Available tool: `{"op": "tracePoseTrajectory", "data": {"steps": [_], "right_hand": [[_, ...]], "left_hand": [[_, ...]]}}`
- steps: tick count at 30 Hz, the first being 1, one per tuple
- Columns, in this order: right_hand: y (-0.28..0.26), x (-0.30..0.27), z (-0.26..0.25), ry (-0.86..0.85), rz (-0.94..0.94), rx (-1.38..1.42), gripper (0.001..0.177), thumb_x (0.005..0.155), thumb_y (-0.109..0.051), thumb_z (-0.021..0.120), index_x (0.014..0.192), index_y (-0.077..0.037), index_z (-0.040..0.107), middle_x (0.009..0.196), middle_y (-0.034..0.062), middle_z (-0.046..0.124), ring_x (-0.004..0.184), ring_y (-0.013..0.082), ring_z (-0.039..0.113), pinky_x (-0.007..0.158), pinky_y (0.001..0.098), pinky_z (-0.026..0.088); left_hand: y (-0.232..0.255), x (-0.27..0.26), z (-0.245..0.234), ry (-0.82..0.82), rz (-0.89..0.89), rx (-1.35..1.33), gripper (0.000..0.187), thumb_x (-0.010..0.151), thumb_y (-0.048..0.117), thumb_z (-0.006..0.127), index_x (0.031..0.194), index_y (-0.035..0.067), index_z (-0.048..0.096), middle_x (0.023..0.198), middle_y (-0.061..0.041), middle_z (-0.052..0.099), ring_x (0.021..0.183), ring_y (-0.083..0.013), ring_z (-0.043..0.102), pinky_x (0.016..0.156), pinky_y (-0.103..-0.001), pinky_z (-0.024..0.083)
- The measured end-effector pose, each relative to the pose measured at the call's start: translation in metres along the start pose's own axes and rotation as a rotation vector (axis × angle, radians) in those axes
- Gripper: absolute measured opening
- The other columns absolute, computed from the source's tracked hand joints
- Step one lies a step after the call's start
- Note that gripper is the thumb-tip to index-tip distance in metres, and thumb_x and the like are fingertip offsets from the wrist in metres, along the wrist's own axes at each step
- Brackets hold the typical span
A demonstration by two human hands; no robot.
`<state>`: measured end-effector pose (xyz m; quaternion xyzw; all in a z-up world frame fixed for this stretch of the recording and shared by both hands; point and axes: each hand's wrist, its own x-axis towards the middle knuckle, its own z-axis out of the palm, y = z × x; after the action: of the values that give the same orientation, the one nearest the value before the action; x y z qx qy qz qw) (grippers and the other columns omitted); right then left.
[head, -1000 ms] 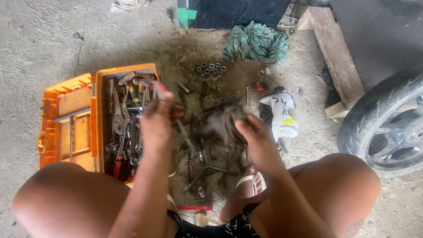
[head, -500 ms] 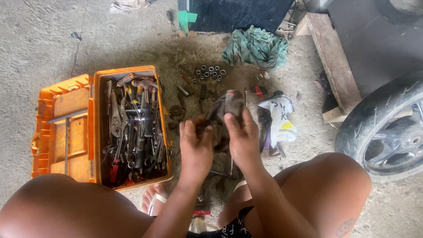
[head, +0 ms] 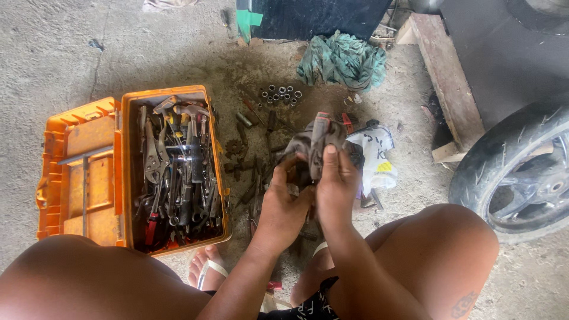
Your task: The person sits on the floor and wipes various metal tools with a rag. They pick up items like wrenches, sockets, and screwdrivers from the floor and an orange toolbox, clean them, and place them back into the toolbox.
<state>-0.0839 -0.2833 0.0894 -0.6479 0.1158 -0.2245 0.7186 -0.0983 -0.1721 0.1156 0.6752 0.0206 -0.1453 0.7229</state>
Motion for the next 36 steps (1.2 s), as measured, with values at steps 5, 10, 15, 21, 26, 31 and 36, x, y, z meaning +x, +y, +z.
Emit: {"op": "tracePoseTrajectory", "data": {"steps": [5, 10, 15, 21, 26, 31, 36], "right_hand": [[-0.003, 0.002, 0.0, -0.053, -0.004, 0.029, 0.036, 0.114, -0.031, 0.053, 0.118, 0.0, 0.069, 0.094, 0.0054, 0.074, 0.083, 0.0159, 0.07, 0.076, 0.0317, 0.059], [-0.004, 0.016, -0.001, -0.162, -0.173, 0.046, 0.049, 0.102, -0.026, 0.06, 0.145, -0.009, 0.043, 0.104, 0.0003, 0.065, 0.082, 0.0096, 0.064, 0.07, 0.0285, 0.058], [0.007, 0.018, 0.0, -0.022, -0.136, -0.16, 0.027, 0.107, -0.024, 0.058, 0.128, -0.007, 0.056, 0.084, 0.0022, 0.065, 0.061, 0.0072, 0.059, 0.049, 0.024, 0.048], [-0.01, 0.035, -0.006, 0.064, 0.167, -0.128, 0.027, 0.109, -0.028, 0.053, 0.118, -0.004, 0.06, 0.091, 0.0077, 0.076, 0.063, 0.0112, 0.068, 0.052, 0.0254, 0.057], [-0.022, 0.006, -0.002, -0.321, -0.122, -0.117, 0.05, 0.102, -0.021, 0.057, 0.146, -0.009, 0.036, 0.106, 0.0096, 0.073, 0.08, 0.0111, 0.063, 0.068, 0.0252, 0.055], [-0.006, 0.019, -0.007, -0.089, -0.068, -0.317, 0.041, 0.103, -0.022, 0.061, 0.137, -0.004, 0.048, 0.1, 0.0096, 0.068, 0.079, 0.0158, 0.065, 0.065, 0.0306, 0.056], [0.001, 0.04, -0.019, -0.065, 0.086, -0.067, 0.037, 0.113, -0.031, 0.058, 0.126, 0.004, 0.056, 0.098, 0.0101, 0.069, 0.085, 0.0168, 0.067, 0.076, 0.0316, 0.057]], "left_hand": [[-0.006, 0.002, -0.004, 0.161, 0.289, 0.124, 0.04, 0.094, 0.0, 0.06, 0.134, 0.001, 0.066, 0.107, -0.015, 0.069, 0.085, -0.0181, 0.071, 0.072, -0.031, 0.06], [-0.018, -0.007, 0.004, 0.107, 0.255, 0.305, 0.029, 0.096, 0.005, 0.06, 0.123, 0.0, 0.07, 0.091, -0.018, 0.072, 0.071, -0.0245, 0.071, 0.063, -0.035, 0.056], [-0.021, -0.013, 0.019, 0.093, 0.259, 0.215, 0.02, 0.098, 0.003, 0.056, 0.116, -0.002, 0.063, 0.086, -0.016, 0.073, 0.07, -0.022, 0.072, 0.061, -0.036, 0.056], [-0.006, -0.012, 0.018, 0.017, -0.028, 0.223, 0.023, 0.101, 0.015, 0.058, 0.12, 0.003, 0.059, 0.07, -0.013, 0.068, 0.054, -0.0169, 0.06, 0.048, -0.037, 0.048], [-0.006, -0.002, 0.003, 0.093, 0.126, 0.132, 0.03, 0.103, 0.018, 0.056, 0.126, 0.001, 0.064, 0.071, -0.005, 0.071, 0.058, -0.0076, 0.059, 0.052, -0.03, 0.05], [-0.016, -0.006, 0.011, 0.002, -0.042, 0.144, 0.038, 0.103, 0.024, 0.052, 0.134, 0.006, 0.064, 0.063, 0.0, 0.063, 0.048, -0.0078, 0.048, 0.044, -0.031, 0.041], [-0.012, -0.002, 0.011, -0.056, -0.024, 0.035, 0.032, 0.106, 0.025, 0.053, 0.12, 0.001, 0.069, 0.066, 0.0, 0.054, 0.056, -0.0065, 0.044, 0.049, -0.029, 0.038]]}}
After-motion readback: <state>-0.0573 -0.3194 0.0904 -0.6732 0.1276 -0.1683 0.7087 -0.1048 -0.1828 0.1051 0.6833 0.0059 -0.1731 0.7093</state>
